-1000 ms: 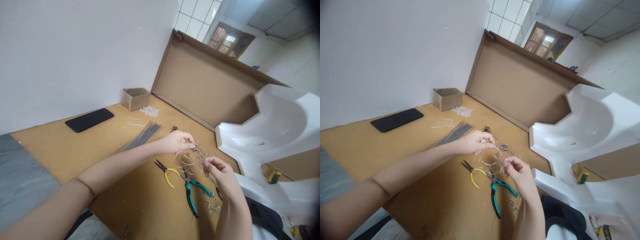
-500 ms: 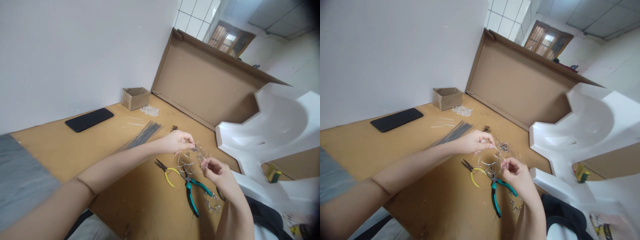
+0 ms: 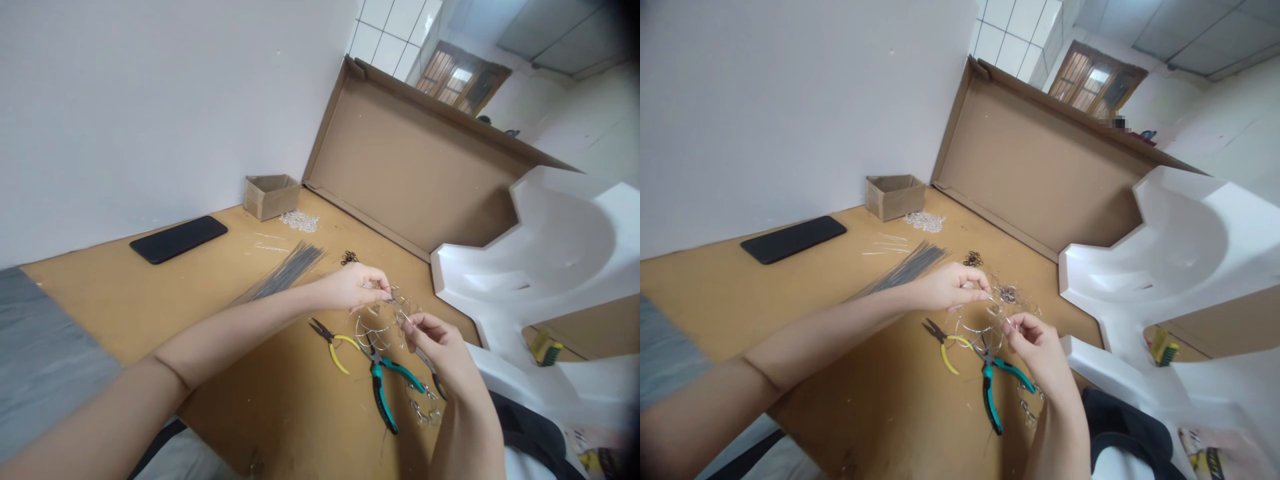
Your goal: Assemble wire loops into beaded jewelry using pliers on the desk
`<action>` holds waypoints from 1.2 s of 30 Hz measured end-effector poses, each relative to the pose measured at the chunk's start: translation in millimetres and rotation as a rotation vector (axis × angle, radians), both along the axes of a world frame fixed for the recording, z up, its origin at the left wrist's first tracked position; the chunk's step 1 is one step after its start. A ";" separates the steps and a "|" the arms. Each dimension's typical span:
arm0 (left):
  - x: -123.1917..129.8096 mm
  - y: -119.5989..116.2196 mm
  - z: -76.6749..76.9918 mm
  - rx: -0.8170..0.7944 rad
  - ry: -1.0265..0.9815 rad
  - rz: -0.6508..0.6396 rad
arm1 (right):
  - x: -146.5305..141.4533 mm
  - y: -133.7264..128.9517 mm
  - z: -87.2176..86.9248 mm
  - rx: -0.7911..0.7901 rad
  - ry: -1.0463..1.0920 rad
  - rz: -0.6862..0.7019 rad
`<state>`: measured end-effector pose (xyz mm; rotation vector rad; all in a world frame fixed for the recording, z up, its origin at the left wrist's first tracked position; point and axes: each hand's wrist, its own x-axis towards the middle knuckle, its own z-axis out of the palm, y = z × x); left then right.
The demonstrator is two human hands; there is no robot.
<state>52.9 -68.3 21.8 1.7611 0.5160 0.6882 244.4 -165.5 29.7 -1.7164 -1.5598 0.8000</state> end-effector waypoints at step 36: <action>-0.2 9.5 -0.9 -0.059 -0.084 0.038 | -5.5 10.1 -13.7 0.075 0.414 -0.042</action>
